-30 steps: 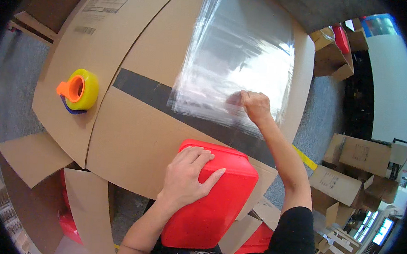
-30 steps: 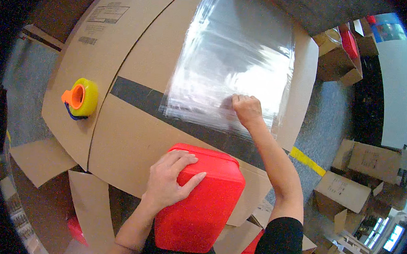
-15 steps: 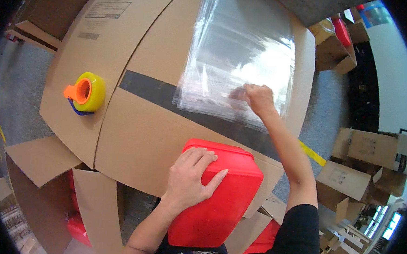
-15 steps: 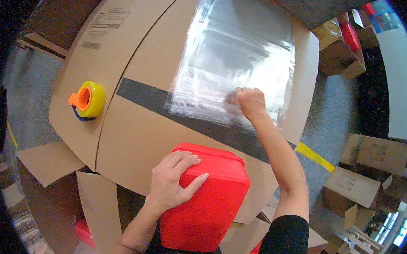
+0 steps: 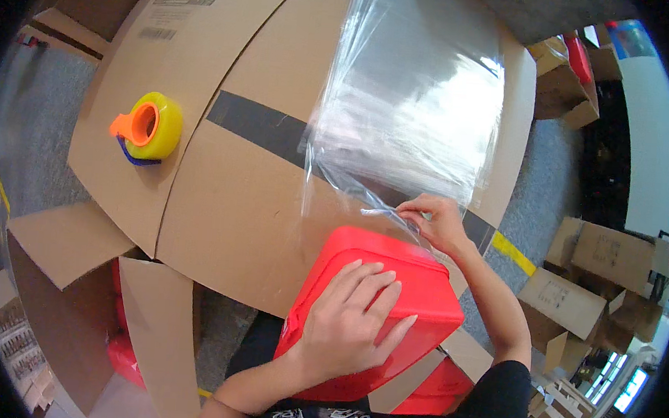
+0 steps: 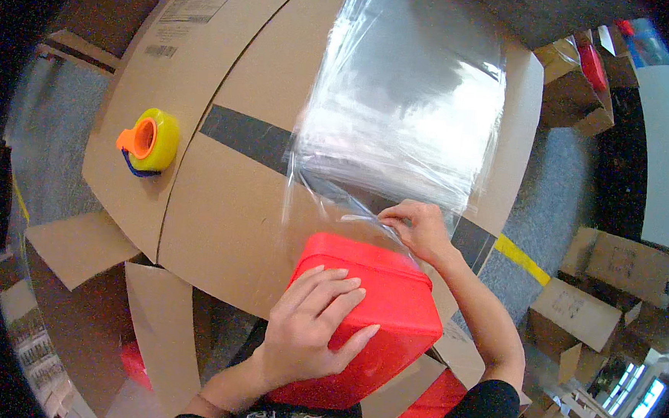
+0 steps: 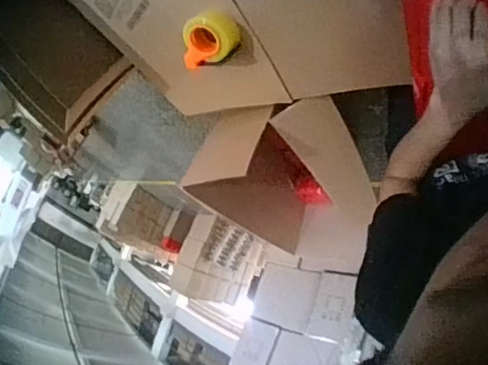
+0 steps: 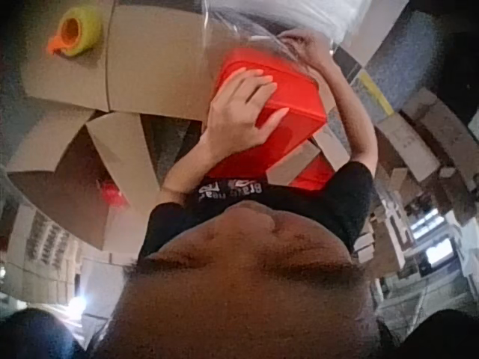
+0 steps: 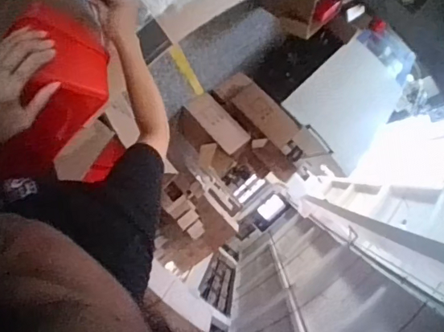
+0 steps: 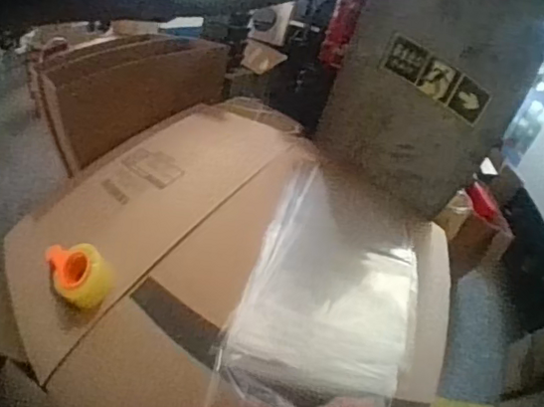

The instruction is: The person repeatedly picks red plastic containers from a cardboard box, wraps each one in a clear plastic bag, and places the wrapped container back into the box. The process is repeated for multiple containers throughout the clip.

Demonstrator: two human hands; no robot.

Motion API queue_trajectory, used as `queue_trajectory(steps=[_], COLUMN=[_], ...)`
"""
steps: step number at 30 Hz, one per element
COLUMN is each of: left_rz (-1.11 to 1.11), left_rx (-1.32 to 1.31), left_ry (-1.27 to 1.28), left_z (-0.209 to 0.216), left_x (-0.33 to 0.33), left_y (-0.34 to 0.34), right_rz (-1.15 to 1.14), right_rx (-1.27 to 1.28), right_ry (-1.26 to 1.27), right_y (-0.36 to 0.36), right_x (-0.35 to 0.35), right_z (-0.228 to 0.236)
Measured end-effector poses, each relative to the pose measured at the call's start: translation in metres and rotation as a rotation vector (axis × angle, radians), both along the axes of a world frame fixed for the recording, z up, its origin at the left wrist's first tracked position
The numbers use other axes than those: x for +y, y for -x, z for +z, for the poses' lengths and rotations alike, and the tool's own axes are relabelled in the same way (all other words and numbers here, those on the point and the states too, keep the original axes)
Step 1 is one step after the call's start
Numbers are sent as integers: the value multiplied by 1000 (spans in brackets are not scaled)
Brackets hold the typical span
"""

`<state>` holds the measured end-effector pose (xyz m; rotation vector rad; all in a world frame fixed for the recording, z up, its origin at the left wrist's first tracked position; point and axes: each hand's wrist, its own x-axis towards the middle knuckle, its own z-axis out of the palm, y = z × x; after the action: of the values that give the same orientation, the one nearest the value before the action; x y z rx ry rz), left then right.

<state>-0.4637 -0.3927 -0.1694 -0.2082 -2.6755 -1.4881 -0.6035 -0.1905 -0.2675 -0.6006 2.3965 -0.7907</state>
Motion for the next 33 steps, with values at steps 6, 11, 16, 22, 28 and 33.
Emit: queue_trajectory(steps=[6,11,16,22,28,33], left_rz=[-26,-15,65,209,94,104], left_rx=[-43,-110,-60,272,161,358], left_ry=[12,34,135,172,188,285], left_z=[-31,-50,-52,-31,-58,-55], left_x=[-1,-4,-4,-22,-23,-32], left_y=[28,35,19,-11,16,-4], right_rz=[58,101,-208,95,374,391], right_rx=[-136,73,347,445,773,1006], right_ry=[-40,-164,54,265,425,325], right_y=[5,-24,-55,-55,-53,-63], right_x=[-8,-18,-25,-15,-14,-16], right_z=[59,89,60,56,59,54])
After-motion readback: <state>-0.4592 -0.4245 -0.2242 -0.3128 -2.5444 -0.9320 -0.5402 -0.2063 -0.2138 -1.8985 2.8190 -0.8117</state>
